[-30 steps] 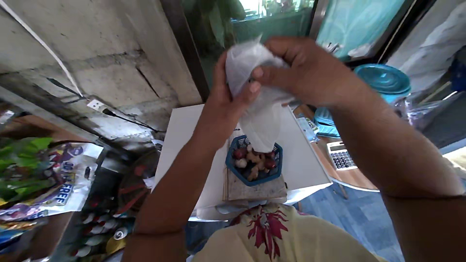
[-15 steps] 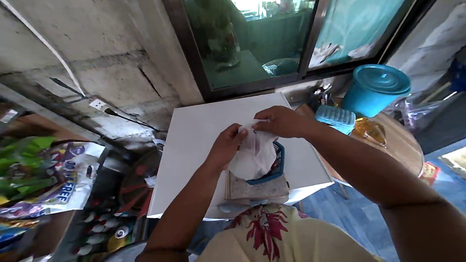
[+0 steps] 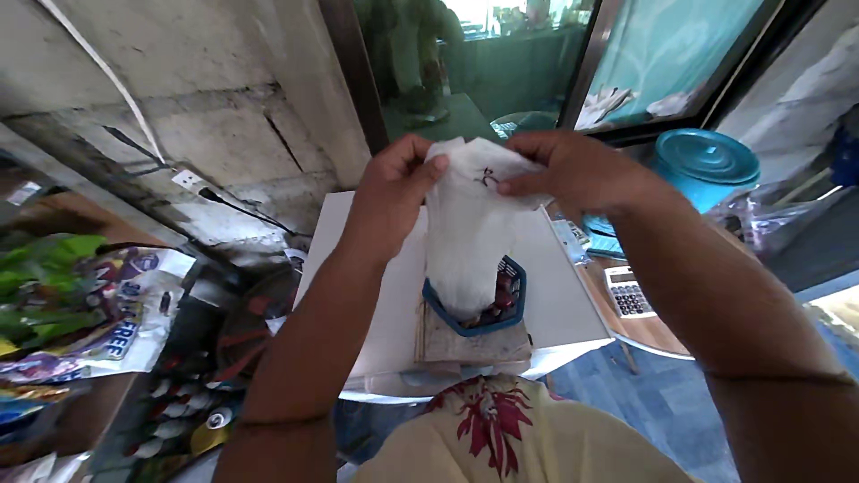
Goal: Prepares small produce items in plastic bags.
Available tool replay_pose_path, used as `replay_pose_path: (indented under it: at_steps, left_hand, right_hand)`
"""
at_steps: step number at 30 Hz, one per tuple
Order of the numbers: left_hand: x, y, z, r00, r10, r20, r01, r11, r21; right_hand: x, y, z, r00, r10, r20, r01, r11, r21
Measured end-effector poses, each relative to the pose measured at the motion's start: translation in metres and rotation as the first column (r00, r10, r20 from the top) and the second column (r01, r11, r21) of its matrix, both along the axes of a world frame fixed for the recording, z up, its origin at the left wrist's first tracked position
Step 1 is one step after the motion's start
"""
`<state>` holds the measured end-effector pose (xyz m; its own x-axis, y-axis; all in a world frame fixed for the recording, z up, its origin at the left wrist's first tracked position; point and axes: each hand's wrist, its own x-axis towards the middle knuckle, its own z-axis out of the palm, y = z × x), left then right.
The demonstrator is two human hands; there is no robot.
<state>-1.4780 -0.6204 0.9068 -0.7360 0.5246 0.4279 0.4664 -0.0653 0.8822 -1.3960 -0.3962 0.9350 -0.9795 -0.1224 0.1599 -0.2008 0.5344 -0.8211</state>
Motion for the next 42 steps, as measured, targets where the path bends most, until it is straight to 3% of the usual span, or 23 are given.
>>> replay_pose_path:
  at_steps: [3,6,9,11,13,16,19,21,23,25,28,30,33,35,37,39,42]
  left_hand:
    - [0.000,0.002,0.020,0.997,-0.026,-0.079,0.031,0.998,0.058]
    - [0.000,0.006,0.039,0.985,-0.015,-0.173,0.031,0.995,0.090]
    - [-0.003,0.008,0.052,0.968,0.010,-0.250,0.005,0.998,0.060]
    - [-0.005,0.009,0.056,0.962,0.013,-0.273,-0.012,1.000,0.003]
    - [-0.004,0.009,0.055,0.959,0.025,-0.283,-0.047,0.996,-0.069]
    - [-0.001,0.005,0.040,0.958,0.051,-0.281,-0.104,0.979,-0.175]
    - [0.006,0.000,0.000,0.968,0.086,-0.234,-0.144,0.959,-0.246]
    - [0.012,-0.001,-0.035,0.978,0.120,-0.172,-0.164,0.949,-0.269]
    - [0.020,0.001,-0.067,0.977,0.152,-0.147,-0.190,0.936,-0.296]
    - [0.025,0.004,-0.094,0.984,0.107,-0.140,-0.152,0.920,-0.362]
    - [0.033,0.014,-0.113,0.981,-0.001,-0.193,-0.112,0.809,-0.577]
    - [0.039,0.027,-0.116,0.959,-0.005,-0.283,-0.190,0.728,-0.659]
    - [0.036,0.037,-0.103,0.904,0.098,-0.415,-0.343,0.747,-0.570]
    - [0.038,0.035,-0.081,0.858,0.264,-0.440,-0.459,0.778,-0.429]
    - [0.046,0.032,-0.048,0.795,0.448,-0.409,-0.576,0.768,-0.279]
    - [0.060,0.035,-0.009,0.770,0.559,-0.307,-0.629,0.745,-0.223]
    - [0.072,0.047,0.028,0.798,0.558,-0.228,-0.602,0.754,-0.263]
  right_hand:
    - [0.002,0.003,0.011,0.996,0.010,-0.090,-0.025,0.985,-0.170]
    - [0.009,-0.004,0.025,0.994,-0.048,-0.100,0.032,0.988,-0.149]
    - [0.012,-0.014,0.030,0.990,-0.085,-0.113,0.099,0.987,0.125]
    - [0.011,-0.019,0.027,0.983,-0.057,-0.175,0.121,0.918,0.379]
    - [0.008,-0.022,0.020,0.977,0.005,-0.213,0.111,0.843,0.526]
    - [0.002,-0.031,0.000,0.980,0.052,-0.191,0.076,0.793,0.605]
    - [-0.001,-0.040,-0.036,0.991,0.070,-0.117,0.014,0.803,0.596]
    - [-0.007,-0.036,-0.072,0.994,0.080,-0.068,-0.035,0.864,0.503]
    - [-0.015,-0.028,-0.110,0.998,0.062,0.020,-0.065,0.959,0.275]
    - [-0.023,-0.021,-0.138,0.991,-0.008,0.137,0.006,1.000,0.014]
    - [-0.019,-0.016,-0.137,0.946,0.032,0.323,0.056,0.964,-0.260]
    - [-0.013,-0.013,-0.123,0.927,0.155,0.342,-0.005,0.916,-0.401]
    - [-0.005,0.003,-0.102,0.958,0.174,0.230,-0.080,0.927,-0.366]
    - [-0.007,0.026,-0.107,0.987,0.094,0.130,-0.067,0.978,-0.198]
    - [-0.018,0.053,-0.134,0.994,0.016,0.107,-0.012,0.999,-0.030]
    - [-0.028,0.070,-0.166,0.962,-0.011,0.272,-0.007,0.998,0.065]
    - [-0.027,0.068,-0.199,0.849,0.024,0.527,-0.068,0.996,0.065]
